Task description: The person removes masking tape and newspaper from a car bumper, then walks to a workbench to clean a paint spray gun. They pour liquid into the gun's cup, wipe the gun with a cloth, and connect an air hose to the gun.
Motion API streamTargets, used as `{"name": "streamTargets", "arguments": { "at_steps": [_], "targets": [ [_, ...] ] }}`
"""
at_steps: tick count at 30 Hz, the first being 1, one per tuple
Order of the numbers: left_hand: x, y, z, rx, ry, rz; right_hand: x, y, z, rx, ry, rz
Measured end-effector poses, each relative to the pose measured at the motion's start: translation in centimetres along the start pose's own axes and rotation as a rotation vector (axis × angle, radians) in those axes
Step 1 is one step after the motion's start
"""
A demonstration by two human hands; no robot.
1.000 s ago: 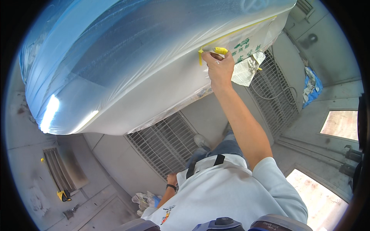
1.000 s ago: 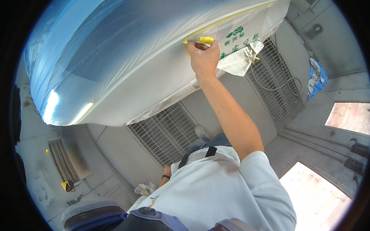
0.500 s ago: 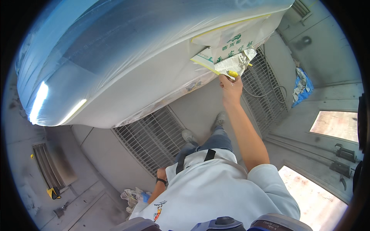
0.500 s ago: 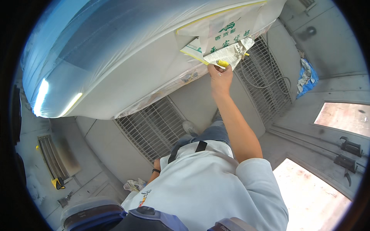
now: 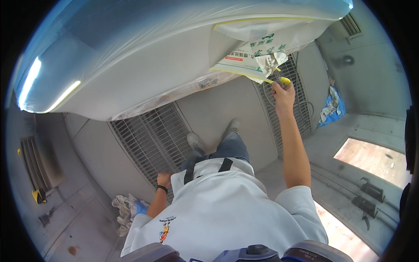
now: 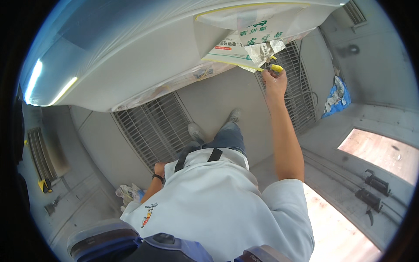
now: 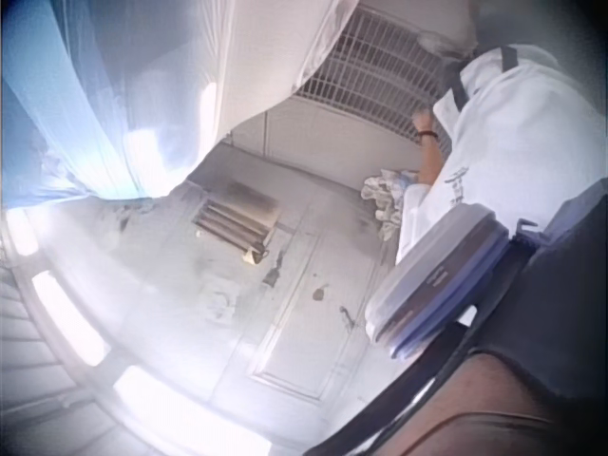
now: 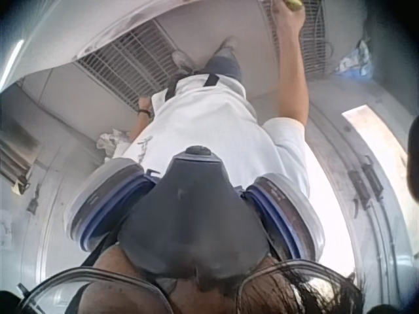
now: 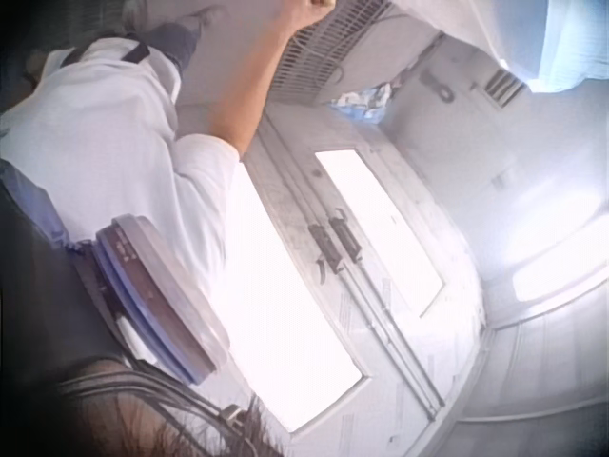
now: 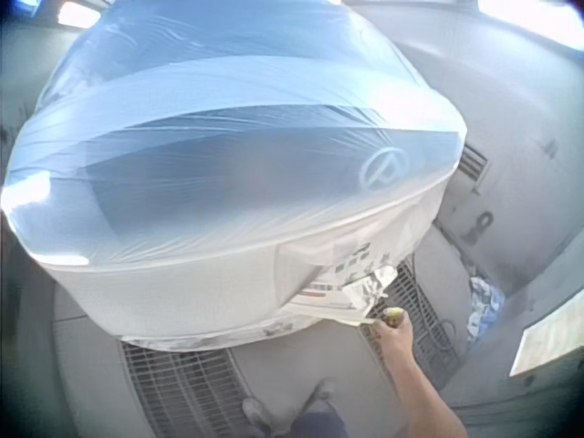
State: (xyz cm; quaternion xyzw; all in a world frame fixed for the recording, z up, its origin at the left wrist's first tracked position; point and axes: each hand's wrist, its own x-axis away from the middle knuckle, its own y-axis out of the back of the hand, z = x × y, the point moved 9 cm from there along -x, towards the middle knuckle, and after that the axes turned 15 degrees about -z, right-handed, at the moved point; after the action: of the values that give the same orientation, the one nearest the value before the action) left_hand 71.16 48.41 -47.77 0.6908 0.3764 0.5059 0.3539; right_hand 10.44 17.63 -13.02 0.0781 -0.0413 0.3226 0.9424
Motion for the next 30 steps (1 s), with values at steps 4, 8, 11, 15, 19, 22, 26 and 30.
{"name": "streamTargets", "arguments": {
  "at_steps": [4,8,11,15,19,22,26,30],
  "targets": [
    [0.6,-2.3,-1.0,0.045,0.118,-0.009,-3.8,1.6,0.1,0.156,0.084,0.065],
    [1.0,-4.2,-2.6,0.061,0.273,-0.035,-7.4,2.1,0.2,0.326,0.192,0.127],
    [0.7,-5.2,-5.0,0.091,0.343,-0.034,-9.8,0.9,0.6,0.388,0.317,0.204],
    [-0.2,-4.6,-9.6,0.403,0.815,-0.113,-13.0,-1.7,-0.2,0.348,0.351,0.334],
    [-5.5,3.1,-19.9,0.541,0.804,-0.478,-16.1,-3.6,-2.0,0.384,0.375,0.447],
    [-11.8,11.0,-27.5,0.637,0.704,-0.754,-17.7,-4.7,-3.4,0.324,0.345,0.607],
    [-19.7,22.6,-35.3,0.752,0.532,-1.036,-18.9,-5.6,-4.1,0.374,0.359,0.729],
    [-25.0,30.7,-38.4,0.787,0.427,-1.193,-18.5,-6.6,-2.3,0.498,0.512,0.754]
  ]
}}
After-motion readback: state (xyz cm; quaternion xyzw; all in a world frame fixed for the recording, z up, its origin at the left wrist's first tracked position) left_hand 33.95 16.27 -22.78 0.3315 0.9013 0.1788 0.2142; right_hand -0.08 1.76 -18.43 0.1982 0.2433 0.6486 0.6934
